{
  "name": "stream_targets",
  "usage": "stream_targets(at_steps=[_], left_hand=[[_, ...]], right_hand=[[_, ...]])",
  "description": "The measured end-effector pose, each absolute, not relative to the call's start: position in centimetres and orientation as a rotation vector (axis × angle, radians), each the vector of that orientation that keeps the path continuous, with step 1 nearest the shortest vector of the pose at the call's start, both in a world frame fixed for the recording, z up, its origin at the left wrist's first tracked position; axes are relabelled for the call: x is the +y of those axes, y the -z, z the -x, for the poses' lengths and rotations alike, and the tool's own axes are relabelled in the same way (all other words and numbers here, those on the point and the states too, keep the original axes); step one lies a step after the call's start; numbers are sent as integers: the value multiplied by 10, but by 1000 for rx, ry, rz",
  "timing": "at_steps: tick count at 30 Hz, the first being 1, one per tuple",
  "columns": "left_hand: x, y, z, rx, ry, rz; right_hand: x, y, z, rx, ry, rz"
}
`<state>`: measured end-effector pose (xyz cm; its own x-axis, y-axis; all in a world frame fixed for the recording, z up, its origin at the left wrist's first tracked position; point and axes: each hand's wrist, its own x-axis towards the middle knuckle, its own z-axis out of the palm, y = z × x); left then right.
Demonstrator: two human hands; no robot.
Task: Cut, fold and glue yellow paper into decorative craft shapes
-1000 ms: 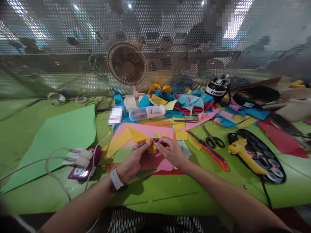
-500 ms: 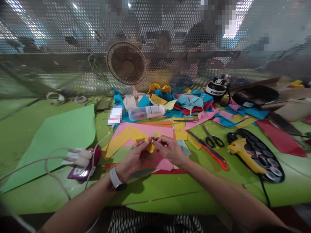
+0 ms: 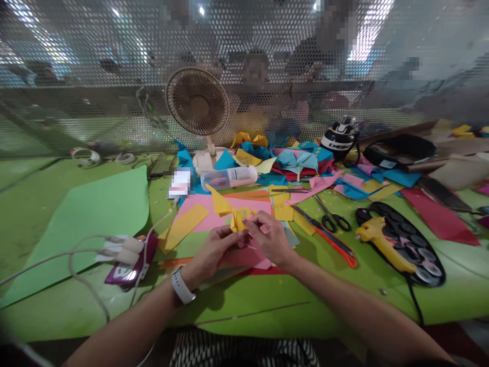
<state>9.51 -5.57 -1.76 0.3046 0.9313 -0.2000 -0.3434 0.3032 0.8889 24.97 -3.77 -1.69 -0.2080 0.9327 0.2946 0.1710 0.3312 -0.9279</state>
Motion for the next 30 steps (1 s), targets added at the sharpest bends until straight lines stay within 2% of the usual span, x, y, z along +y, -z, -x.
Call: stream_targets(at_steps=[6, 12, 20, 30], left_hand=[[-56, 19, -95, 822, -1024, -843], [-56, 19, -97, 807, -983, -719], [-58, 24, -97, 771, -1047, -774], [-60, 25, -101, 884, -1062, -1032]], right_hand=[[-38, 17, -250, -1599, -939, 1003], [-36, 27, -250, -1361, -1250, 1003], [-38, 29, -244, -1160, -1420, 962], [-32, 27, -250, -1098, -1348, 960]])
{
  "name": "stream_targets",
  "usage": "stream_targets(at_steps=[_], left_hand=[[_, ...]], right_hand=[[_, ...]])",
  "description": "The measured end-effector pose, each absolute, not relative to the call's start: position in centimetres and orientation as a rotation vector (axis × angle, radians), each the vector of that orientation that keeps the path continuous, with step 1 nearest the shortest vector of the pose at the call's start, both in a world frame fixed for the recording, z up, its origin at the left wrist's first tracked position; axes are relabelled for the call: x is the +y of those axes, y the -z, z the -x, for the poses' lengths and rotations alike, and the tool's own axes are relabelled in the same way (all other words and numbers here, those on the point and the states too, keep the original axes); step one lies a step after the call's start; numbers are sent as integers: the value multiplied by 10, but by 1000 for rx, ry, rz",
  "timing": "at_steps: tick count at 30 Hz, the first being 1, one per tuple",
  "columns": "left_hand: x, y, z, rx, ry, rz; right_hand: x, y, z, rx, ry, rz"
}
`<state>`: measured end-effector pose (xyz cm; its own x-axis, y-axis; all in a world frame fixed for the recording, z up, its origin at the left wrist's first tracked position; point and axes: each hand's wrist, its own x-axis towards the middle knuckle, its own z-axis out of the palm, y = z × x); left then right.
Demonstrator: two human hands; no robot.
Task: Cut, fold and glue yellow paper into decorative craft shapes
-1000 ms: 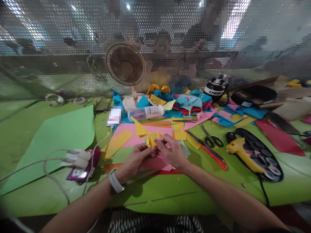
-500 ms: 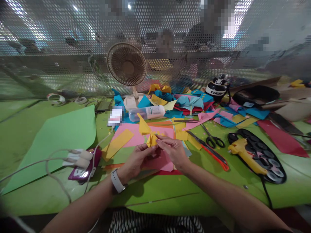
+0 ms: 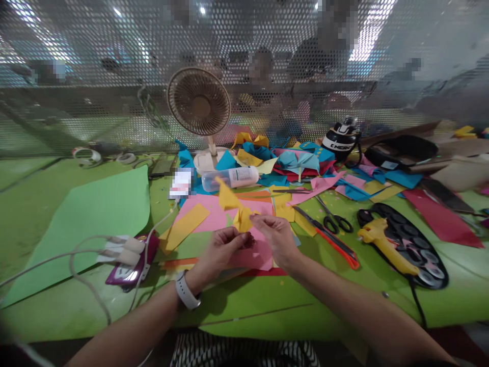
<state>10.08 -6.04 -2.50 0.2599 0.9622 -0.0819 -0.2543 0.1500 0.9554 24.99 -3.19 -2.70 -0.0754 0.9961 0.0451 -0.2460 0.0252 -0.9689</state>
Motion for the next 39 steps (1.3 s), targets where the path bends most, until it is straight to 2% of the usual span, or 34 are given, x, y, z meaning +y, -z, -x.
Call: stream_targets(at_steps=[5, 13, 17, 19, 22, 25, 28, 31, 39], left_hand=[[-62, 22, -100, 875, -1005, -1045], [-58, 8, -79, 999, -1503, -1206], [-55, -6, -70, 1124, -1784, -1747], [-53, -10, -69, 1198, -1726, -2190], [-52, -10, -73, 1280, -1389, -2670], [-54, -7, -79, 1294, -1118, -2774], [-56, -6, -81, 1271, -1032, -2671], [-58, -7, -82, 1150, -1026, -2425], [-58, -4, -85, 1104, -1001, -1746]], right_hand=[[-23, 20, -259, -1092, -1286, 1007], [-13, 14, -270, -1281, -1264, 1071], [-2, 8, -285, -1641, -1104, 1059], [-3, 3, -289, -1928, -900, 1005], [-11, -7, -289, -2234, -592, 862], [-21, -14, -286, -2347, -368, 743], [-26, -16, -281, -2321, -260, 730], [-29, -15, -278, -2222, -407, 747], [-22, -12, -280, -1969, -1101, 919]])
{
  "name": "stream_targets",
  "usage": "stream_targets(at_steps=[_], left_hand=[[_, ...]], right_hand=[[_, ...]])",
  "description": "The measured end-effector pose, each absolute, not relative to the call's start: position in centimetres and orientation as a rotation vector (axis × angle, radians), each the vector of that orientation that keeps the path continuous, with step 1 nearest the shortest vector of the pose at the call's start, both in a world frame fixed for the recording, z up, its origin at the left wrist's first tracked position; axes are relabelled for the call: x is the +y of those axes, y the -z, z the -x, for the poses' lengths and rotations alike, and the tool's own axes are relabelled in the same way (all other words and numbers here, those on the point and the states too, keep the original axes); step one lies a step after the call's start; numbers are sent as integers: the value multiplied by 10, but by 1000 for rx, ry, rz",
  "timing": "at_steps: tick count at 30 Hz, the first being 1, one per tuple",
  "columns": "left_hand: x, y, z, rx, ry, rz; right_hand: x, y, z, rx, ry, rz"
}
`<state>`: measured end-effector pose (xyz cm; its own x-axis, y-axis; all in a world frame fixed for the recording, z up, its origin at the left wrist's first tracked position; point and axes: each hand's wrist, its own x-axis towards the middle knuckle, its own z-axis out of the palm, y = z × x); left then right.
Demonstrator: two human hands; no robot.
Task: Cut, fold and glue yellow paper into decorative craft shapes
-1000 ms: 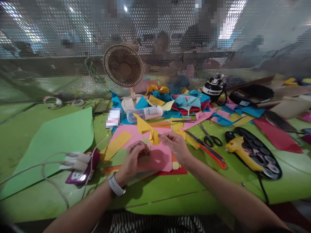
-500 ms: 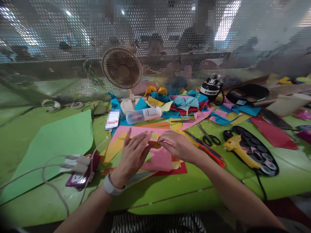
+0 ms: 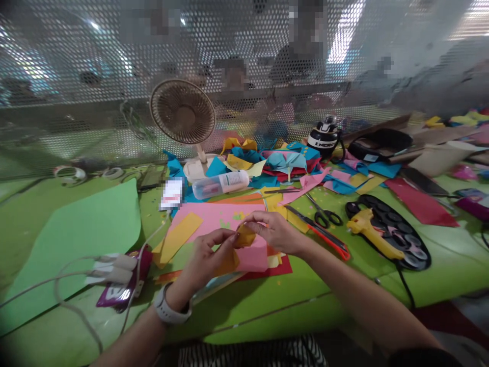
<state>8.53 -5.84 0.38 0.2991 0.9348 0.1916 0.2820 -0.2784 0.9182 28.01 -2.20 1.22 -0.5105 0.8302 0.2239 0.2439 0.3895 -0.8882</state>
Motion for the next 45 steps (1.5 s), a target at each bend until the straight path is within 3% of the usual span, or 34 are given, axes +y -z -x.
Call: stream_targets(at_steps=[14, 18, 23, 26, 32, 37, 45], left_hand=[[-48, 2, -84, 1046, -989, -1328], [-45, -1, -82, 1082, -1142, -1069], [-44, 0, -76, 1014, -1208, -893], [-44, 3, -73, 960, -1267, -790], [-43, 6, -74, 945, -1243, -694], [-47, -1, -78, 918, -1001, -756], [-48, -1, -82, 938, -985, -736]], right_hand=[[-1, 1, -294, -1966, -1387, 932], [10, 5, -298, -1839, -1161, 986], [-9, 1, -285, -2084, -309, 792], [-26, 3, -273, -2434, -27, 572], [-31, 18, -264, -2420, 139, 410], [-23, 20, -272, -2370, 193, 454], [-22, 20, -275, -2371, 46, 446]])
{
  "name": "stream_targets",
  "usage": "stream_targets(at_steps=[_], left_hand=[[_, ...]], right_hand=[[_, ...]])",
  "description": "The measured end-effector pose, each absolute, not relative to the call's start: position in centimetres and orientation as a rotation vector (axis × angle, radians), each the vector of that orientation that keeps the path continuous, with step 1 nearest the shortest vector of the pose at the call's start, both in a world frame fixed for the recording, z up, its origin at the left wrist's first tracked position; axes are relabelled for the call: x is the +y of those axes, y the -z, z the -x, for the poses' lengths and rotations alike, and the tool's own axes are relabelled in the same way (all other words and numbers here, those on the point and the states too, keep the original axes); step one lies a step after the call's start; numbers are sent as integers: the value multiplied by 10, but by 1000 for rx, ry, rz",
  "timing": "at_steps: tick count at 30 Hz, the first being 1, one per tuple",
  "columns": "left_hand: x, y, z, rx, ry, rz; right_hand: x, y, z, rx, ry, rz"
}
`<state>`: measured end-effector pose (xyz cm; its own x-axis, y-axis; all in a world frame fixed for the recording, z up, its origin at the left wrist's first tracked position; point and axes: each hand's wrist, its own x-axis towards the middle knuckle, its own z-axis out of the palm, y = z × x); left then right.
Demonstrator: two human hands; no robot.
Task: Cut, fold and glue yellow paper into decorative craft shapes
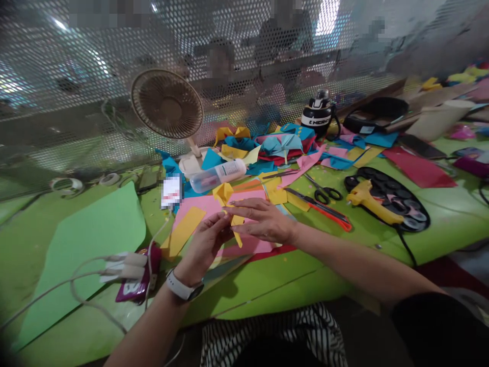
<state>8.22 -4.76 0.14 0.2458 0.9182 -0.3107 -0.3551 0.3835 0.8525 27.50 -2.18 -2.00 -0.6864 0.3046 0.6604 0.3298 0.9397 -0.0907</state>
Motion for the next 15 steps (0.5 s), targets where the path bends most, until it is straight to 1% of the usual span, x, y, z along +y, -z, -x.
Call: stream_targets(at_steps=[4, 9, 15], left_hand=[[-49, -1, -84, 956, -1007, -757], [-52, 0, -87, 921, -1031, -763], [-54, 0, -89, 918, -1054, -752]], right_hand=[[-21, 21, -276, -2354, -50, 459], [-22, 22, -274, -2241, -85, 549], [-19, 24, -269, -2149, -264, 620]])
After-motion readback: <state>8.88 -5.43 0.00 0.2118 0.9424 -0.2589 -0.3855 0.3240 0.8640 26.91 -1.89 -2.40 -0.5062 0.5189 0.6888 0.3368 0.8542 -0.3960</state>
